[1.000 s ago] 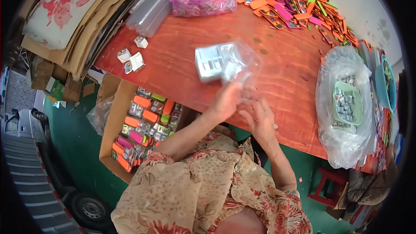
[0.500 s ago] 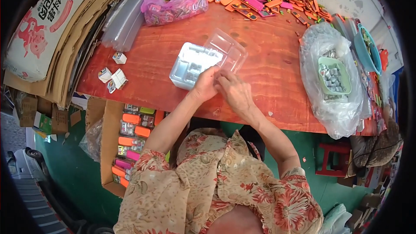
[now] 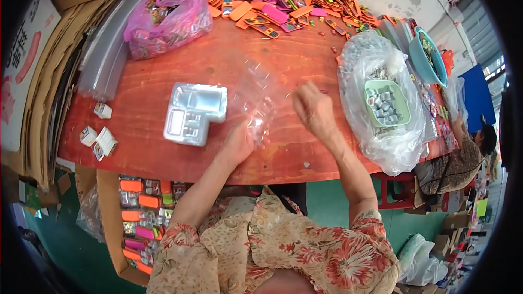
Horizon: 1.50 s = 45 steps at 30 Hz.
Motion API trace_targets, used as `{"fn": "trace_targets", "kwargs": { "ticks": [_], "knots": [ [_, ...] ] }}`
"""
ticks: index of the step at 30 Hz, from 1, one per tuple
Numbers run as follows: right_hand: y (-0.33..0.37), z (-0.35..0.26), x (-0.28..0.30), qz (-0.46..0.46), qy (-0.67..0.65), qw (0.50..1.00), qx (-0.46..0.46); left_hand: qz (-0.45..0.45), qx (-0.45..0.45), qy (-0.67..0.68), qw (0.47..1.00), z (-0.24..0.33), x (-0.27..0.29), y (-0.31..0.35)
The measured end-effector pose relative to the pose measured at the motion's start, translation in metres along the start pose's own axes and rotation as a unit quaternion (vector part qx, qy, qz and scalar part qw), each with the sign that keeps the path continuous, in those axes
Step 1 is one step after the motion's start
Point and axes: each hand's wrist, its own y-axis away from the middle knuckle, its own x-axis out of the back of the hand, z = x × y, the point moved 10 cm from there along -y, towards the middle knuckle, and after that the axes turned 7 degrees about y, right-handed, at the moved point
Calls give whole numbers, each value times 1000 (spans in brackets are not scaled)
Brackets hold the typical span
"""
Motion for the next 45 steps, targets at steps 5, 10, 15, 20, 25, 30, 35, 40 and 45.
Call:
{"fn": "trace_targets", "kwargs": {
  "ticks": [5, 10, 15, 20, 25, 30, 35, 40, 45],
  "knots": [
    [-1, 109, -38, -83, 300, 950, -3, -19, 93, 145, 985, -36, -4, -4],
    [23, 175, -42, -105, 358, 923, -97, -47, 105, 149, 982, -47, -10, -3],
    [40, 56, -30, -88, -32, 992, -84, -32, 67, 112, 991, -38, -15, -13],
    [76, -14, -58, -150, 47, 987, 27, -24, 76, 121, 989, -57, -30, -36],
    [73, 19, -41, -150, 192, 969, 34, 52, 71, 59, 994, -68, -32, -50],
    [84, 99, -38, -165, 288, 943, -19, 65, 91, -128, 985, -65, -6, -39],
    [45, 111, -20, -121, 204, 964, -118, 141, -23, -450, 882, -26, -19, -23],
    [5, 158, -63, -46, 141, 987, -54, 60, -378, -789, 480, -5, -115, -44],
    [3, 218, -95, -224, 168, 948, -151, -2, -316, -839, 443, -10, -103, -95]
  ]
}}
